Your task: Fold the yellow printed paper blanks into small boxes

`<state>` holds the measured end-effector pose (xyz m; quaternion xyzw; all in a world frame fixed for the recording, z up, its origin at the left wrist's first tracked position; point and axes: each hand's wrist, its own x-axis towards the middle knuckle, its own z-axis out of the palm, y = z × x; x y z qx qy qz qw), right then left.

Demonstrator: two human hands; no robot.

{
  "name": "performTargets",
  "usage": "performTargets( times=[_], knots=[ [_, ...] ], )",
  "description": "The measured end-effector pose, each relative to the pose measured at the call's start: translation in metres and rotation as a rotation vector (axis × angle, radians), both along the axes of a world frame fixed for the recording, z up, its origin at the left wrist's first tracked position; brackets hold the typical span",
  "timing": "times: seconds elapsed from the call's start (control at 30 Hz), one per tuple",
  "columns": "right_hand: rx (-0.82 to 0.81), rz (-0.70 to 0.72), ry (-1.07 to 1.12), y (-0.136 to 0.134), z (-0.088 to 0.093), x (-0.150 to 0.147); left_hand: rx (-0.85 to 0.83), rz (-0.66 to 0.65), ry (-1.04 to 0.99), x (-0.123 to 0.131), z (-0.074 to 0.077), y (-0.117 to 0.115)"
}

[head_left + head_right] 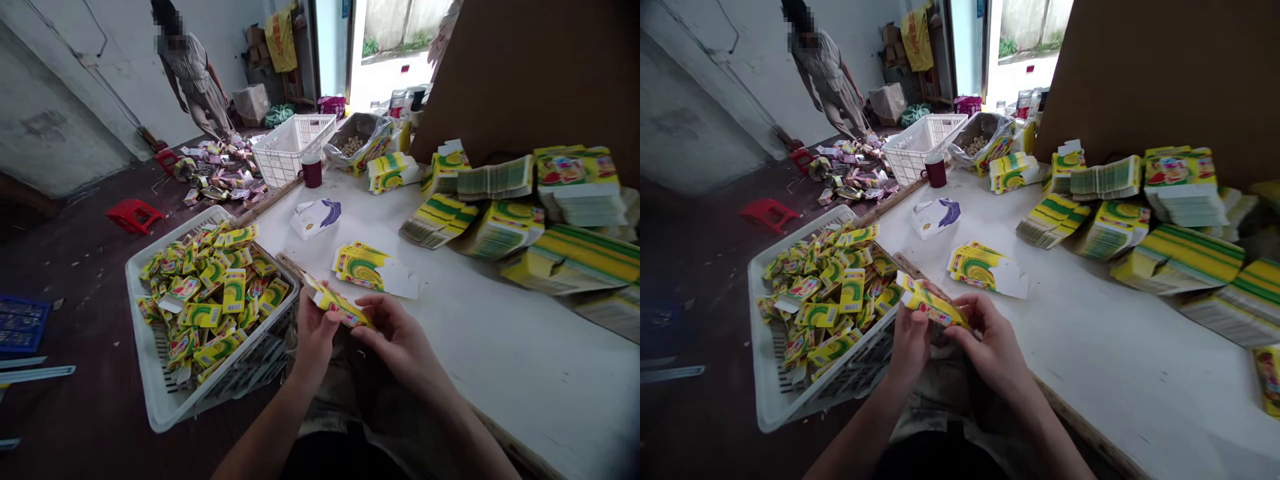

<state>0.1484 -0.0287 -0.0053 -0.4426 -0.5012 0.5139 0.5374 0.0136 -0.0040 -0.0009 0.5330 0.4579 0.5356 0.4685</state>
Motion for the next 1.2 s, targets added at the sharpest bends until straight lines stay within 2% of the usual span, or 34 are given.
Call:
performTargets(
  times=[0.07, 0.17, 0.27, 0.33, 0.43, 0.5, 0.57, 0.6, 0.63, 0.67, 0.73, 0.8, 0.87, 0.97, 1.07, 1.1, 1.2],
  knots=[
    [0.041, -0.058, -0.066, 0.003, -0.002, 0.011, -0.024, 0.029, -0.061, -0.001, -0.002, 0.002],
    [0.153, -0.191, -0.23, 0.007, -0.005, 0.028, -0.045, -0.028, -0.045, -0.009, 0.0, 0.009],
    [0.378, -0.357, -0.513, 0.008, -0.005, 0.044, 0.096, -0.117, -0.013, -0.024, 0.014, 0.018],
    [0.554, -0.345, -0.717, 0.007, -0.003, 0.049, 0.187, -0.196, 0.154, -0.031, 0.026, 0.021],
    [0.706, -0.191, -0.843, 0.002, 0.001, 0.043, 0.113, -0.406, 0.569, -0.028, 0.038, 0.019],
    [0.651, -0.26, -0.766, -0.001, 0.002, 0.033, 0.027, -0.475, 0.722, -0.02, 0.038, 0.014],
    [0.473, -0.428, -0.572, -0.002, 0.0, 0.023, 0.002, -0.414, 0.779, -0.012, 0.033, 0.008],
    [0.353, -0.461, -0.429, -0.002, -0.001, 0.019, 0.015, -0.359, 0.793, -0.009, 0.029, 0.005],
    [0.227, -0.427, -0.266, -0.002, -0.003, 0.015, 0.037, -0.331, 0.8, -0.007, 0.025, 0.002],
    [0.101, -0.335, -0.094, -0.002, -0.004, 0.012, 0.069, -0.339, 0.805, -0.005, 0.022, 0.0],
    [-0.118, -0.071, 0.216, -0.001, -0.006, 0.007, 0.171, -0.39, 0.81, -0.004, 0.017, -0.005],
    [-0.226, 0.098, 0.362, -0.001, -0.006, 0.004, 0.275, -0.417, 0.826, -0.005, 0.016, -0.008],
    [-0.192, 0.081, 0.296, -0.001, -0.007, 0.005, 0.315, -0.395, 0.865, -0.007, 0.015, -0.008],
    [0.013, 0.008, 0.055, -0.005, -0.008, 0.007, 0.225, -0.413, 0.898, -0.008, 0.013, -0.006],
    [0.21, 0.053, -0.163, -0.01, -0.009, 0.007, 0.195, -0.446, 0.855, -0.008, 0.006, -0.004],
    [0.246, 0.042, -0.219, -0.011, -0.01, 0.007, 0.225, -0.423, 0.851, -0.007, 0.004, -0.003],
    [0.288, -0.108, -0.311, -0.008, -0.014, 0.008, 0.27, -0.264, 0.938, -0.009, 0.002, -0.002]
  ],
)
